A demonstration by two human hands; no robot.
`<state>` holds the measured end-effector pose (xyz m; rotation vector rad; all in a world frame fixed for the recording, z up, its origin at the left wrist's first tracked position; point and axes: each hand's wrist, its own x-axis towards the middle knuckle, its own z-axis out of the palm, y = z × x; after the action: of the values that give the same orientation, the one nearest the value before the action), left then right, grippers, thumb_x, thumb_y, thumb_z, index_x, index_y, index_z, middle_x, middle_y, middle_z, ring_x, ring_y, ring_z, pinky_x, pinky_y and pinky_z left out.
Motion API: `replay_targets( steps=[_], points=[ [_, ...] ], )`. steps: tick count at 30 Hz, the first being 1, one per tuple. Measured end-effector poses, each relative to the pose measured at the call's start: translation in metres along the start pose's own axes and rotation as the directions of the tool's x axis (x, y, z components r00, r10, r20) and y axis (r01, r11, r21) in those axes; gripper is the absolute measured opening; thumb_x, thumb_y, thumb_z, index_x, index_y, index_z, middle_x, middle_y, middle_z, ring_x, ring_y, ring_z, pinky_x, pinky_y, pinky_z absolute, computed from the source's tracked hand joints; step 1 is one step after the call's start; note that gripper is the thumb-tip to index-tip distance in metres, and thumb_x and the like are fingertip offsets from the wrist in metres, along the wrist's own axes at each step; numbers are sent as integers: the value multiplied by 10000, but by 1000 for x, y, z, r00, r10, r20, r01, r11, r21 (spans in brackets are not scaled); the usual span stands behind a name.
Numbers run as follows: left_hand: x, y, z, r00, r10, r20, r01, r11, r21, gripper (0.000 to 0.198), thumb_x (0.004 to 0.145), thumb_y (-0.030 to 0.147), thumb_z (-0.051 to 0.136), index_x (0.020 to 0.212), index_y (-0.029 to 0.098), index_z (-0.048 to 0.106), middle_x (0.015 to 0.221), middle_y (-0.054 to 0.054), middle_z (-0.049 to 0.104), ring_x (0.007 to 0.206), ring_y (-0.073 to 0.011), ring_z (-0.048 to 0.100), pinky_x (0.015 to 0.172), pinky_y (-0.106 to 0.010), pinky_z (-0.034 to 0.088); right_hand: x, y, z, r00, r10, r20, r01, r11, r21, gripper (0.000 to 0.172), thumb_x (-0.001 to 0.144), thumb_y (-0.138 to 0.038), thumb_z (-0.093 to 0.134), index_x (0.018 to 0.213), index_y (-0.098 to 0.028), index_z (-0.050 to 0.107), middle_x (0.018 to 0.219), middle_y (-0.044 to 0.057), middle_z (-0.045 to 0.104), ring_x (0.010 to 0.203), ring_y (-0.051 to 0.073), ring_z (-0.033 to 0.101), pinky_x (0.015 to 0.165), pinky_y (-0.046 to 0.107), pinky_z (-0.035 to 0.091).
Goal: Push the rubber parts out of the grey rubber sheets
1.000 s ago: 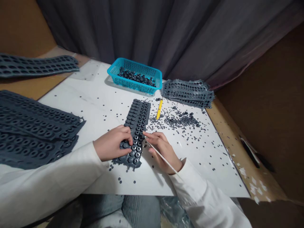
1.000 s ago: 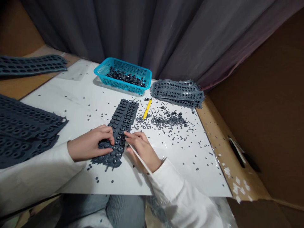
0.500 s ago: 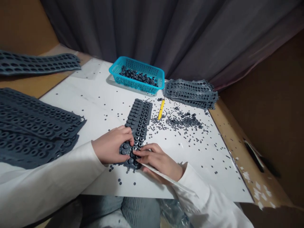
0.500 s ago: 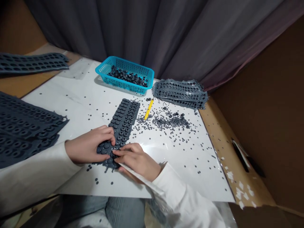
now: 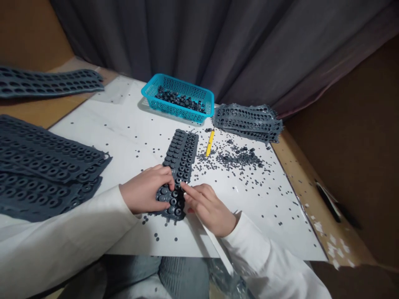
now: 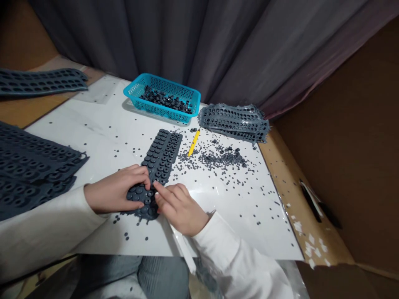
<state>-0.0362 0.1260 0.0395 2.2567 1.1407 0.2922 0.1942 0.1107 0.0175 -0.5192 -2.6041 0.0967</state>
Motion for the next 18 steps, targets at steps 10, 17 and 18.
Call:
replay_targets(
  steps=[10, 17, 18],
  points=[
    [-1, 1, 0, 1000, 9, 5, -9, 1000, -5, 242, 638, 247, 636, 867, 196, 574, 909, -23, 515, 902, -225, 471, 776, -306, 363, 5, -9, -12, 983, 135, 127, -185, 766, 615, 328, 946, -417, 356, 1019, -163, 551, 1146, 128, 638, 1084, 196, 482, 914, 394, 451],
    [-1, 1, -1, 1000, -3, 27, 3, 1000, 2, 292, 606, 262, 670, 871, 199, 565, 916, -17, 509, 908, -225, 466, 770, -301, 360, 5, -9, -16, 979, 81, 185, -174, 800, 574, 296, 946, -355, 381, 1016, -130, 559, 1124, 157, 633, 1092, 195, 468, 929, 375, 441],
    [-1, 1, -1, 1000, -7, 30, 7, 1000, 3, 295, 603, 258, 672, 871, 200, 565, 917, -16, 509, 911, -225, 466, 773, -300, 360, 4, -9, -16, 981, 73, 180, -163, 812, 560, 288, 945, -345, 387, 1022, -127, 558, 1123, 157, 632, 1090, 195, 469, 928, 374, 442]
  ],
)
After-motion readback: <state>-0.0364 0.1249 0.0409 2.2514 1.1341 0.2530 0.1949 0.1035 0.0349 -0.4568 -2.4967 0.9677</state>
